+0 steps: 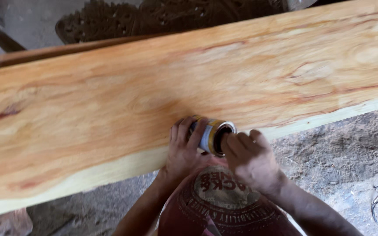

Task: The person first scrapes excess filler from the edge of a reddish wooden furniture panel with a small knife, then carries an open can of wood stain across the workshop. They dip a small stick applicator into the can and dab spots of stain onto a long light-colored wooden board, moving along the board as they work.

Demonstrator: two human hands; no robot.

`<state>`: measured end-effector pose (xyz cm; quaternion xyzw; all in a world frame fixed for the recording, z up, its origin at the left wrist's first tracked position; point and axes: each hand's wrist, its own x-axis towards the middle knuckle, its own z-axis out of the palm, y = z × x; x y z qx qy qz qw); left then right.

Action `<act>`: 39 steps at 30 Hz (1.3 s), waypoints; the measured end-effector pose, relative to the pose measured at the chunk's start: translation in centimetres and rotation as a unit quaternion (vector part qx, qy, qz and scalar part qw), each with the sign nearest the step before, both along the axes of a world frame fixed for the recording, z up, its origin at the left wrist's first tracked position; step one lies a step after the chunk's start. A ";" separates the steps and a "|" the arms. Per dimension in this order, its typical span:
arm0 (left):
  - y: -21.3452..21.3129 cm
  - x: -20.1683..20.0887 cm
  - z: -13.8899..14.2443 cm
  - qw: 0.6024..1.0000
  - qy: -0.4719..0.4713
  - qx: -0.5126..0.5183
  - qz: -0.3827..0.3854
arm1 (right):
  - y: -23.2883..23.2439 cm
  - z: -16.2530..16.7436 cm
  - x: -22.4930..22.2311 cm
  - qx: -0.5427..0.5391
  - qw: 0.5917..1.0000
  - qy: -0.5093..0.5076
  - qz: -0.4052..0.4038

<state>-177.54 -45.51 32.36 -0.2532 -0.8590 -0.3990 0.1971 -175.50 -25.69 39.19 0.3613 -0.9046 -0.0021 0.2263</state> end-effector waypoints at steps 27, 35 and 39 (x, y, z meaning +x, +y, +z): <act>12.9 -5.1 1.2 0.986 -0.069 0.027 -0.149 | 16.9 -1.2 13.4 -0.131 0.898 0.074 -0.413; 9.5 -7.2 -2.8 0.980 -0.156 0.040 -0.116 | 15.9 -2.4 11.1 -0.304 0.861 -0.004 -0.407; 6.6 -6.4 -3.8 0.972 -0.184 0.132 -0.067 | 15.1 -5.0 7.7 -0.334 0.831 -0.096 -0.434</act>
